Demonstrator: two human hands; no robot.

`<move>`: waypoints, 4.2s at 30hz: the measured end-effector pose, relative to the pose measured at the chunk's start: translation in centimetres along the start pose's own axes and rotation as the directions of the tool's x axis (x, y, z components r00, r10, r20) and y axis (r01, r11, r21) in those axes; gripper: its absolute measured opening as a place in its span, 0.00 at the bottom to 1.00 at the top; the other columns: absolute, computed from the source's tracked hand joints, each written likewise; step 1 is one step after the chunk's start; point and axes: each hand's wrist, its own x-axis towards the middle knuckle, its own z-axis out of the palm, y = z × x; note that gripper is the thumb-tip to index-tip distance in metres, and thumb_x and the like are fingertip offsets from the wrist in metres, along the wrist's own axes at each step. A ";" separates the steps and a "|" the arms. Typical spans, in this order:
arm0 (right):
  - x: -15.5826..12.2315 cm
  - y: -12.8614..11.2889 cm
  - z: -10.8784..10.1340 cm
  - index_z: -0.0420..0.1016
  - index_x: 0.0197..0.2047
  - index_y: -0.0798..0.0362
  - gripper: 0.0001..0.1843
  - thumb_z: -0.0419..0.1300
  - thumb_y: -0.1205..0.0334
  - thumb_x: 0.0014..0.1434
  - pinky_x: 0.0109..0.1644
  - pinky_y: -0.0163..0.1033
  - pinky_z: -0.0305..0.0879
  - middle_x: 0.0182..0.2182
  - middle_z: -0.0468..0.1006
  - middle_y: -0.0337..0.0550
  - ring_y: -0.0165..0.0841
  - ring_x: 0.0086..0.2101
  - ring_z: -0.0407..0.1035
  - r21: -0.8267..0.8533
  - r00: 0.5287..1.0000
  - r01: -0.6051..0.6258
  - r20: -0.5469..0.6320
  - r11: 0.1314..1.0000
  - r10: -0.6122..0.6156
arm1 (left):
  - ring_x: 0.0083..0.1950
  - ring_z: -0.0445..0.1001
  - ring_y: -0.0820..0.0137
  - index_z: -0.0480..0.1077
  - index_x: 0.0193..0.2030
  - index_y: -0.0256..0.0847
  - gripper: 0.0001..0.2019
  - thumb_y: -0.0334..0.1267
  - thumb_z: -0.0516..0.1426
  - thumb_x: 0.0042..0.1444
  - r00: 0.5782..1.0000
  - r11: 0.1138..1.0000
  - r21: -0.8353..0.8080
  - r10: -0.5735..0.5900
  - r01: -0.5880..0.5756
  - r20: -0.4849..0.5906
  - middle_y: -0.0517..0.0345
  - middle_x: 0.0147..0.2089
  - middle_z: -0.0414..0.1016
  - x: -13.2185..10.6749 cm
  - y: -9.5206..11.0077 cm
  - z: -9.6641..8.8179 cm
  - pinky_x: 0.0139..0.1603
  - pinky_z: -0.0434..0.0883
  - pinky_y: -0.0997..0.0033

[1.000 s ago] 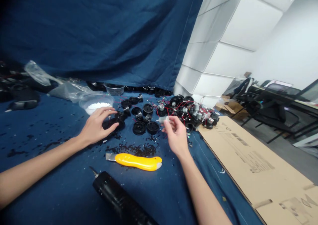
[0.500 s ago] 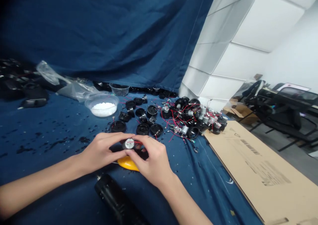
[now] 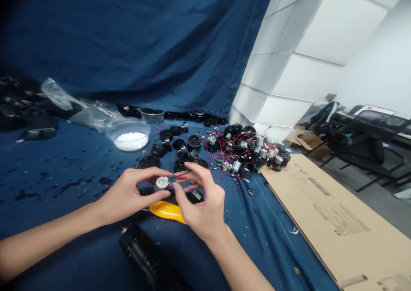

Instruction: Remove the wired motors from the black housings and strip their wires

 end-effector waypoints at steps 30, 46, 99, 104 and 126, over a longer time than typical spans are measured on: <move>1.4 3.1 -1.4 0.76 0.42 0.56 0.11 0.57 0.60 0.58 0.33 0.29 0.67 0.37 0.81 0.47 0.29 0.31 0.76 0.287 0.564 -0.803 0.647 0.522 0.513 | 0.29 0.75 0.75 0.72 0.46 0.35 0.17 0.39 0.66 0.51 0.951 0.868 -0.426 -0.306 0.256 -0.050 0.58 0.35 0.77 1.7 -0.2 -2.2 0.35 0.74 0.77; 0.9 3.1 -1.4 0.75 0.38 0.55 0.09 0.65 0.61 0.55 0.33 0.31 0.69 0.35 0.80 0.44 0.28 0.30 0.76 0.318 0.571 -0.797 0.672 0.514 0.471 | 0.28 0.73 0.78 0.69 0.51 0.33 0.18 0.38 0.64 0.56 0.917 0.771 -0.504 -0.373 0.390 0.139 0.53 0.39 0.81 1.5 0.2 -2.0 0.34 0.72 0.79; -0.9 -2.6 0.8 0.74 0.27 0.55 0.11 0.62 0.60 0.60 0.24 0.27 0.59 0.19 0.71 0.36 0.22 0.19 0.60 0.307 0.722 -0.665 0.497 0.681 0.481 | 0.43 0.81 0.67 0.74 0.40 0.38 0.11 0.41 0.65 0.54 0.945 0.821 -0.521 -0.318 0.233 -0.080 0.57 0.40 0.83 -1.2 4.1 0.5 0.42 0.77 0.79; -1.6 -1.9 1.4 0.74 0.28 0.55 0.13 0.61 0.55 0.60 0.23 0.28 0.57 0.18 0.66 0.34 0.22 0.19 0.58 0.405 0.690 -0.710 0.559 0.576 0.459 | 0.41 0.81 0.70 0.74 0.41 0.38 0.10 0.41 0.64 0.56 0.948 0.813 -0.535 -0.312 0.231 -0.064 0.58 0.40 0.82 -1.4 3.9 0.7 0.37 0.75 0.83; -0.1 0.0 -0.9 0.74 0.37 0.50 0.12 0.70 0.60 0.49 0.36 0.37 0.55 0.34 0.72 0.37 0.32 0.33 0.63 -0.478 0.583 -0.154 0.662 0.865 0.470 | 0.28 0.60 0.75 0.74 0.49 0.44 0.18 0.53 0.58 0.60 0.723 0.469 -0.677 -0.677 0.567 0.137 0.62 0.25 0.66 -9.8 -1.1 -6.8 0.32 0.64 0.79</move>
